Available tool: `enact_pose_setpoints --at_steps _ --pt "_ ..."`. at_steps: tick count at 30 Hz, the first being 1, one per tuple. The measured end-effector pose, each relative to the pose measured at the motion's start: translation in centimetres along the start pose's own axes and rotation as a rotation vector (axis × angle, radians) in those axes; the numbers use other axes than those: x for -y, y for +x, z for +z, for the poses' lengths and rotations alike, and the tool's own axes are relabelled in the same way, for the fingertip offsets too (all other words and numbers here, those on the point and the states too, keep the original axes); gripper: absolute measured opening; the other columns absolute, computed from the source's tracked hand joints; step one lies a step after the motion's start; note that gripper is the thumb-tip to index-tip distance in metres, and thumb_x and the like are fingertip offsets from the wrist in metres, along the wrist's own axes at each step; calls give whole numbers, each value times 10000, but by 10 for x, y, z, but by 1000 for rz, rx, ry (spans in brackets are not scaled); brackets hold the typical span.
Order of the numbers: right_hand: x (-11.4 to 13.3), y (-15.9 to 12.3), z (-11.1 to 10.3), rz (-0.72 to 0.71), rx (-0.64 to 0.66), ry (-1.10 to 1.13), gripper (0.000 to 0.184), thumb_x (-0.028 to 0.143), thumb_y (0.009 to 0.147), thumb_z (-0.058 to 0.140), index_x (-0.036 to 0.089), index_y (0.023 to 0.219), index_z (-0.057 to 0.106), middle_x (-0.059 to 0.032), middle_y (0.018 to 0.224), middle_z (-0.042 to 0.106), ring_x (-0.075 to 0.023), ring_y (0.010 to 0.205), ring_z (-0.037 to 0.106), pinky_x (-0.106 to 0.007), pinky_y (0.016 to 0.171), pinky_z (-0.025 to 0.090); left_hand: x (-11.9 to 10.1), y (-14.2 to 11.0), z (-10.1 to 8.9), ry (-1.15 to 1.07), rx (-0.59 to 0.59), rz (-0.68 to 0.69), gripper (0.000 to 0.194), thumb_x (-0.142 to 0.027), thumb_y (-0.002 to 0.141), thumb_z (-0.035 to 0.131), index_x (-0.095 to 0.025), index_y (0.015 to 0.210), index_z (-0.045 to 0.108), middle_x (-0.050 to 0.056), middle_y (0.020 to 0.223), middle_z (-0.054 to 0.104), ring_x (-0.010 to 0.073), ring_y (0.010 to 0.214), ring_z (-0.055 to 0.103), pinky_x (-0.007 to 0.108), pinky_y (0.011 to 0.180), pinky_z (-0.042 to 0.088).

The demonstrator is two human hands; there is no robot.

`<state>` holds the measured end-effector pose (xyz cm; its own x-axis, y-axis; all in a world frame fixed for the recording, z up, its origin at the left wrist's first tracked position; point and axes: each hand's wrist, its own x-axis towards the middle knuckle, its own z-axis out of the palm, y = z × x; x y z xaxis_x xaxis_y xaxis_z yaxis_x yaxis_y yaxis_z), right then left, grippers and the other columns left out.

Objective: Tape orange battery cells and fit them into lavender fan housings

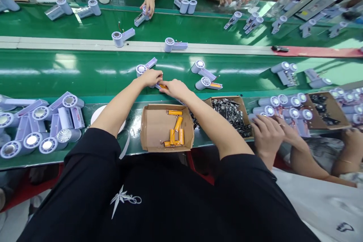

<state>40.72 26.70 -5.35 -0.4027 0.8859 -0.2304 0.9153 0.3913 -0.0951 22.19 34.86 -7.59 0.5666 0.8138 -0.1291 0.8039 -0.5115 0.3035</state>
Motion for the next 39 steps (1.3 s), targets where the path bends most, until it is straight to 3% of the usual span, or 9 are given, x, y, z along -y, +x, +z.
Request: enact_pose_setpoints --at_steps 10,14,18,22,28,32,34,36,39 --pt "7 5 -19 -61 46 -119 483 441 1147 420 230 1434 746 -187 1296 812 -355 1179 765 -415 974 550 -13 3 -1 21 -14 1 220 -286 990 614 -238 1111 791 89 1108 835 291 1086 758 338 891 504" --pt "-3 -5 -26 -2 -15 -108 419 397 1107 531 181 1296 836 -218 1229 824 -375 1138 773 -437 981 551 -18 9 3 4 -6 -9 255 -307 997 600 -237 1154 788 96 1135 832 300 1087 754 354 911 510" --pt "-9 -14 -15 90 -94 -10 426 457 1114 544 226 1338 823 -201 1173 833 -365 1112 772 -454 987 560 -21 19 10 -29 1 -9 261 -315 983 622 -239 1168 790 88 1168 830 299 1133 744 356 960 508" --pt "-1 -7 -1 66 -28 -20 470 488 1108 536 214 1403 778 -246 1254 797 -405 1132 767 -481 967 565 -22 22 10 -35 4 1 257 -301 956 644 -240 1153 796 85 1152 831 303 1157 736 360 972 504" --pt "-8 -4 -11 40 -3 -44 440 442 1113 523 222 1378 798 -218 1236 817 -392 1139 763 -461 963 563 -29 19 7 -70 -15 19 265 -293 968 614 -231 1150 796 91 1157 827 301 1119 735 365 950 504" --pt "-27 -25 -14 62 -108 68 353 376 1072 599 222 1226 875 -180 1172 851 -397 1133 766 -485 1008 554 -32 25 11 -105 -11 18 258 -291 953 639 -227 1150 793 93 1168 818 306 1162 721 362 987 496" --pt "-34 -33 -10 65 -154 154 362 373 1070 592 259 1287 859 -130 1193 859 -381 1122 772 -487 1025 554 -31 29 14 -121 -18 32 262 -301 959 633 -222 1153 790 94 1166 815 311 1169 714 369 999 494" --pt "-34 -33 -4 63 -136 176 412 389 1064 590 295 1407 798 -97 1220 855 -368 1115 773 -483 1023 558 -31 33 18 -119 -29 50 262 -306 963 623 -219 1147 788 90 1152 814 311 1158 713 375 994 494" --pt "-27 -21 5 83 -34 112 455 381 1006 641 266 1424 779 -134 1227 840 -379 1126 770 -476 990 568 -32 35 22 -85 -41 53 273 -303 963 605 -218 1151 784 90 1141 815 310 1138 716 378 976 500"
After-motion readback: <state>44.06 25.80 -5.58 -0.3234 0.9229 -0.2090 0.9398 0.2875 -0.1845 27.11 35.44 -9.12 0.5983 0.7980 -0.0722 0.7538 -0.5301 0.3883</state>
